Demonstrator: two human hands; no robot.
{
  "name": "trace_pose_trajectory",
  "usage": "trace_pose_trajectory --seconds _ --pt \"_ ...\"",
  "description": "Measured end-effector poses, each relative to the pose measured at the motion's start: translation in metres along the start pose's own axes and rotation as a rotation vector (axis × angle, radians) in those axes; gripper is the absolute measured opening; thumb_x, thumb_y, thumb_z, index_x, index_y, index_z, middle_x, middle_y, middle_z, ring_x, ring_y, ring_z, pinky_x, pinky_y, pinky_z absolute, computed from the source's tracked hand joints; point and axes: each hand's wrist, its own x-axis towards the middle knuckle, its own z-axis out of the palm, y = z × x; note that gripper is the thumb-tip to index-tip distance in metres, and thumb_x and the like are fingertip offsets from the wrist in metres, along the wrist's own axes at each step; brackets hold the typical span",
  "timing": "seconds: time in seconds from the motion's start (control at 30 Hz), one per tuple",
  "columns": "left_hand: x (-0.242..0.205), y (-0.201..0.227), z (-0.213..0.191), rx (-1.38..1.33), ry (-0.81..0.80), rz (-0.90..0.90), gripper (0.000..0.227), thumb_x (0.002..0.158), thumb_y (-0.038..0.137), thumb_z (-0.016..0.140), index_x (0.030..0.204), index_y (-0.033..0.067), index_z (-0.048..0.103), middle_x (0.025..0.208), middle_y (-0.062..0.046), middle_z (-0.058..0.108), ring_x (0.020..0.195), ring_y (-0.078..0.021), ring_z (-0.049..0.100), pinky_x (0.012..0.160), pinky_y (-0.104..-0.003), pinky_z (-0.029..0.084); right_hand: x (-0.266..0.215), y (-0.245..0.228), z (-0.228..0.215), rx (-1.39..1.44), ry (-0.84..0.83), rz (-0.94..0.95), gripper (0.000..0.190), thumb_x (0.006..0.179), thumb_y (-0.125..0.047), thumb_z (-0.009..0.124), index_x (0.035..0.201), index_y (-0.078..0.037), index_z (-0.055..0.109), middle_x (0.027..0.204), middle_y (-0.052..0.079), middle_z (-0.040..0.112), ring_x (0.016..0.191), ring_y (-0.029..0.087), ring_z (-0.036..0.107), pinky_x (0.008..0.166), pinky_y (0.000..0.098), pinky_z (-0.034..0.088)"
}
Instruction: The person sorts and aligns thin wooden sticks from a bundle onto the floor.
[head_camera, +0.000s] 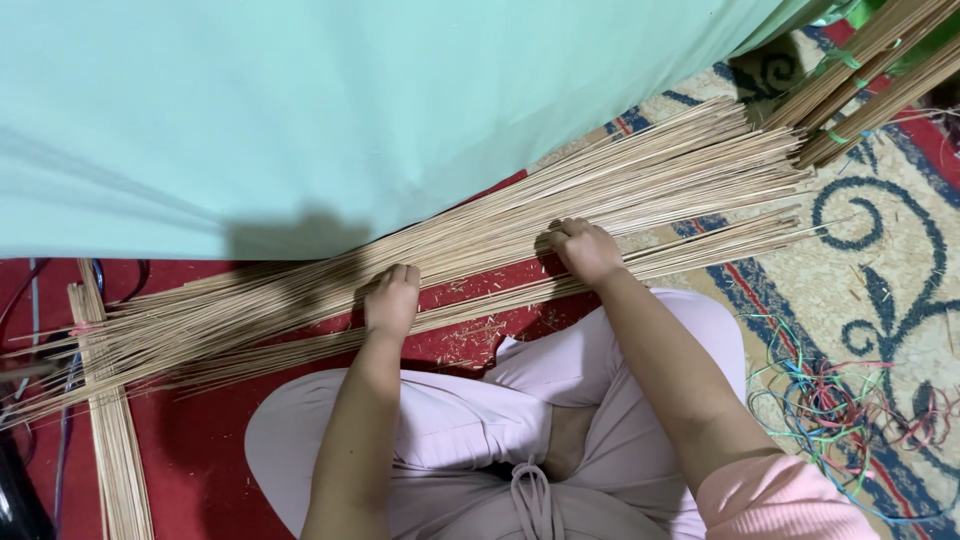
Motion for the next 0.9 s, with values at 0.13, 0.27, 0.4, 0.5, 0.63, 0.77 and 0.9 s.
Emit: trace_pose_trajectory --seconds 0.13,0.27,0.4,0.5,0.63,0.77,0.9 --pt "0.0 0.0 0.001 0.053 0.105 -0.02 0.01 0.097 0.028 0.049 0.098 0.0225 0.058 0.087 0.002 0.063 0.086 -0.0191 0.069 0.064 -0.033 0.06 0.004 -0.007 -0.025 0.05 0.05 0.02 0.018 0.091 -0.036 0.073 0.105 -0.025 0.071 0.099 -0.001 0.062 0.096 0.025 0.069 0.083 0.0418 0.059" --pt "-0.001 0.001 -0.04 0.025 0.278 -0.035 0.012 0.096 0.034 0.058 0.095 0.0225 0.056 0.081 0.002 0.064 0.082 -0.0198 0.069 0.071 -0.037 0.056 0.003 -0.03 -0.06 0.123 0.123 0.077 0.012 0.097 -0.039 0.069 0.106 -0.033 0.074 0.105 -0.008 0.067 0.109 0.017 0.067 0.094 0.0383 0.053" --pt "-0.002 0.009 -0.082 -0.071 0.24 -0.041 0.01 0.097 0.031 0.059 0.104 0.0236 0.057 0.084 0.002 0.062 0.082 -0.0224 0.068 0.075 -0.042 0.055 0.003 -0.03 -0.077 0.248 0.199 0.137 0.012 0.095 -0.035 0.073 0.107 -0.031 0.074 0.102 -0.007 0.067 0.108 0.017 0.068 0.097 0.0389 0.052" --pt "-0.004 0.013 -0.092 -0.162 0.166 -0.069 0.011 0.103 0.032 0.052 0.11 0.0243 0.056 0.086 0.003 0.061 0.088 -0.0241 0.067 0.084 -0.044 0.053 -0.002 -0.029 -0.078 0.228 0.252 0.163 0.013 0.092 -0.033 0.075 0.105 -0.034 0.074 0.102 -0.009 0.068 0.106 0.016 0.068 0.099 0.0393 0.052" --pt "-0.012 0.013 -0.105 -0.21 0.141 -0.062 0.012 0.104 0.028 0.05 0.113 0.0228 0.056 0.088 0.001 0.06 0.091 -0.0259 0.067 0.085 -0.046 0.052 -0.009 -0.022 -0.084 0.14 0.3 0.174 0.008 0.091 -0.032 0.075 0.098 -0.035 0.075 0.104 -0.011 0.069 0.107 0.013 0.067 0.101 0.0376 0.049" --pt "-0.015 0.013 -0.121 -0.087 0.2 0.0 0.013 0.106 0.029 0.048 0.108 0.0204 0.058 0.085 0.0 0.058 0.085 -0.0246 0.065 0.081 -0.043 0.051 -0.015 -0.027 -0.107 0.206 0.372 0.162 0.02 0.095 -0.026 0.07 0.112 -0.034 0.076 0.103 -0.009 0.072 0.105 0.014 0.067 0.1 0.0391 0.046" --pt "-0.029 0.04 -0.13 -0.052 0.312 0.17 0.022 0.097 0.041 0.061 0.096 0.0195 0.063 0.083 -0.001 0.058 0.085 -0.0257 0.064 0.073 -0.042 0.051 -0.028 -0.064 -0.141 0.372 0.401 -0.028 0.029 0.091 -0.017 0.072 0.117 -0.027 0.077 0.091 0.0 0.075 0.091 0.023 0.069 0.084 0.0426 0.048"
